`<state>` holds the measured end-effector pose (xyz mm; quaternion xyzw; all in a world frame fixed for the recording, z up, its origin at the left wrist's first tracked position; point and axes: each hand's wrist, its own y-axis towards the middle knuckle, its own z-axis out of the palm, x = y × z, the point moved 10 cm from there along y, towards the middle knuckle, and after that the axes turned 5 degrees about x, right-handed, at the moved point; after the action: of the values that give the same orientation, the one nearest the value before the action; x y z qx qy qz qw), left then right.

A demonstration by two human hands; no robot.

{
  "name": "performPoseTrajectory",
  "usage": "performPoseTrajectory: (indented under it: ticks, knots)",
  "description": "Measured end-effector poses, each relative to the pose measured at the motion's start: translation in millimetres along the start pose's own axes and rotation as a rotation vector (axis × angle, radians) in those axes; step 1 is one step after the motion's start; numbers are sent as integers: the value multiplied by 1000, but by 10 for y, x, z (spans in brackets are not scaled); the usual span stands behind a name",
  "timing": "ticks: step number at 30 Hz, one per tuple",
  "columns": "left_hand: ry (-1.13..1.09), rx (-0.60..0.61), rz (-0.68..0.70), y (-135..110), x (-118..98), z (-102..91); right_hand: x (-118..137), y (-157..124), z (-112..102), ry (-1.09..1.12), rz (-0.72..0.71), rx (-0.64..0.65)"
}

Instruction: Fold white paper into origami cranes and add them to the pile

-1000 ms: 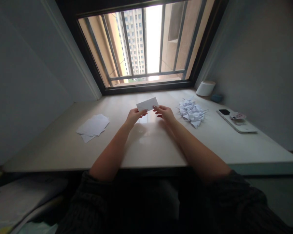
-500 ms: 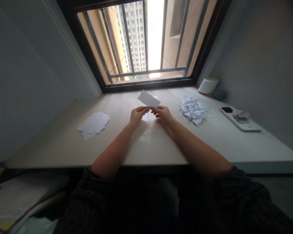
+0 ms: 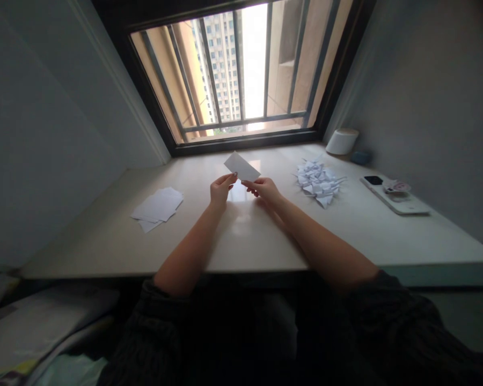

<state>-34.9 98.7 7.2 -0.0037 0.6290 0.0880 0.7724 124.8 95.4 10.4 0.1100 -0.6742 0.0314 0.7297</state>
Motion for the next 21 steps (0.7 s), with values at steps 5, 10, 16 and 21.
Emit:
performPoseTrajectory:
  ticks: [5, 10, 16, 21]
  knots:
    - [-78, -122, -8, 30, -45, -172, 37, -30, 59, -26, -21, 27]
    - [-200, -177, -92, 18, 49, -233, 65, -60, 89, -27, -21, 25]
    - [-194, -110, -123, 17, 169, -151, 62, -54, 123, -45, -35, 43]
    - [-186, -104, -127, 24, 188, -150, 25, -11, 169, -84, -66, 54]
